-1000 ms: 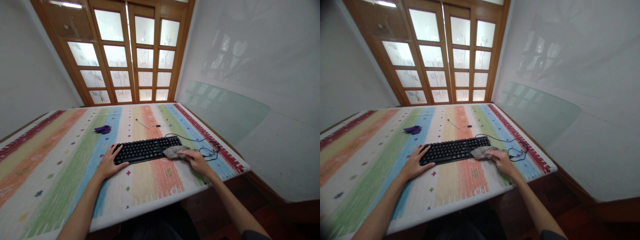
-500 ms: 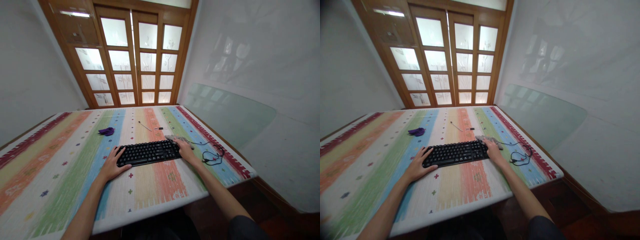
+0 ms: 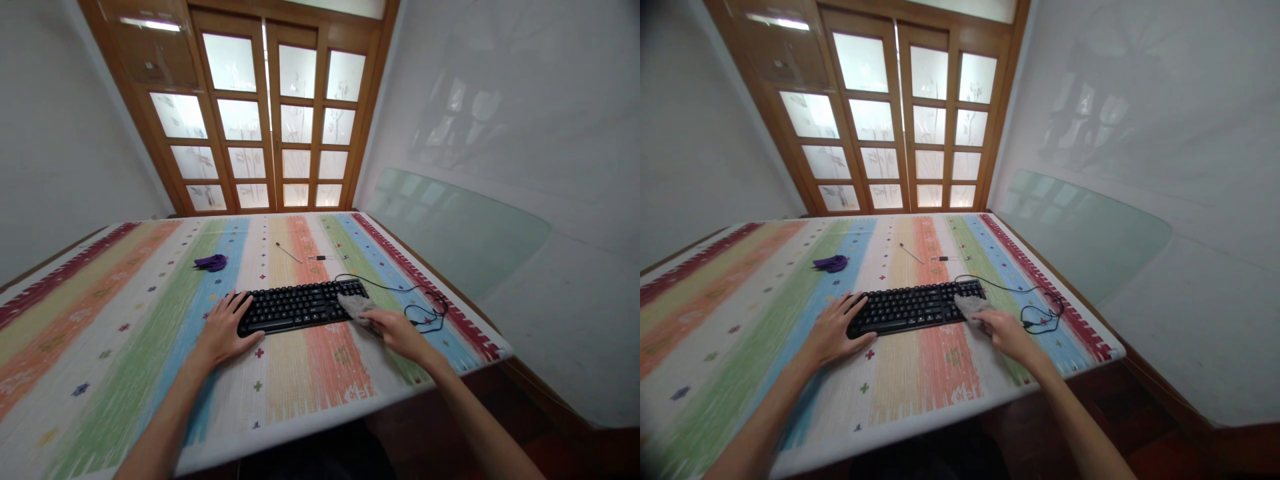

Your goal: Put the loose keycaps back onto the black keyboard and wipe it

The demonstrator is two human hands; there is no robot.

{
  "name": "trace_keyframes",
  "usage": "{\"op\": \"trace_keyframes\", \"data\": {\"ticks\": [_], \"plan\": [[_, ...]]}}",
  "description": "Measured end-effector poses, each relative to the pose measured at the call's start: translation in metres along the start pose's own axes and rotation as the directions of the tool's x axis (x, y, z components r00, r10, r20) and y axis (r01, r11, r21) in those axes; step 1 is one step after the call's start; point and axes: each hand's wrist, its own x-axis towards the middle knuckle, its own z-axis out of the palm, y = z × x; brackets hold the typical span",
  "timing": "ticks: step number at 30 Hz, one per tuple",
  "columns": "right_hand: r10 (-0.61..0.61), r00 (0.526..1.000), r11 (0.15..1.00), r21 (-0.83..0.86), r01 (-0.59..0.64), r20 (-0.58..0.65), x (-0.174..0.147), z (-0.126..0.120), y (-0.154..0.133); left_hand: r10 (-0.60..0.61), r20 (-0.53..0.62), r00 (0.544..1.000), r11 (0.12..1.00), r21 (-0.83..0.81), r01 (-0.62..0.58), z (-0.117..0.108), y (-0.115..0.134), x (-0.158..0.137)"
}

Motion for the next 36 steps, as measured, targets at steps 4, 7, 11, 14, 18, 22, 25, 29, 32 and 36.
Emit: {"op": "trace_keyframes", "data": {"ticks": [4,7,11,14,18,22,25,29,32,36], "plan": [[-0.14,0.99,0.97,0.198,0.142,-0.023,0.028,0.004,-0.042,0.173,-0.058,0.983,0.971,-0.159,-0.18,-0.014,0.056,0.018],[-0.221,0.968,0.917,0.311,0.249,-0.123,0.055,0.021,-0.076,0.264,-0.063,0.963,0.908,-0.319,-0.27,-0.014,0.094,0.033],[-0.174,0.931,0.898,0.337,0.284,-0.32,0.087,0.038,-0.102,0.193,-0.113,0.975,0.885,-0.41,-0.222,-0.01,0.106,0.053],[-0.063,0.917,0.891,0.392,0.23,-0.394,0.1,0.04,-0.103,0.103,-0.16,0.982,0.906,-0.393,-0.159,-0.016,0.089,0.072],[0.035,0.936,0.853,0.499,0.155,-0.351,0.1,0.04,-0.086,-0.06,-0.264,0.963,0.954,-0.298,-0.022,-0.029,0.047,0.11],[0.063,0.946,0.884,0.458,0.095,-0.317,0.087,0.042,-0.061,-0.22,-0.326,0.919,0.968,-0.193,0.163,-0.036,-0.008,0.154],[0.073,0.933,0.905,0.416,0.086,-0.352,0.079,0.042,-0.049,-0.309,-0.3,0.902,0.951,-0.092,0.295,-0.031,-0.042,0.179],[0.086,0.914,0.931,0.359,0.069,-0.397,0.075,0.038,-0.043,-0.361,-0.221,0.906,0.932,-0.056,0.358,-0.006,-0.064,0.19],[0.09,0.92,0.949,0.312,0.036,-0.381,0.07,0.037,-0.037,-0.376,-0.098,0.922,0.926,-0.018,0.376,0.023,-0.069,0.185],[0.057,0.939,0.978,0.207,0.015,-0.339,0.057,0.036,-0.019,-0.267,0.059,0.962,0.964,0.012,0.267,0.049,-0.073,0.18]]}}
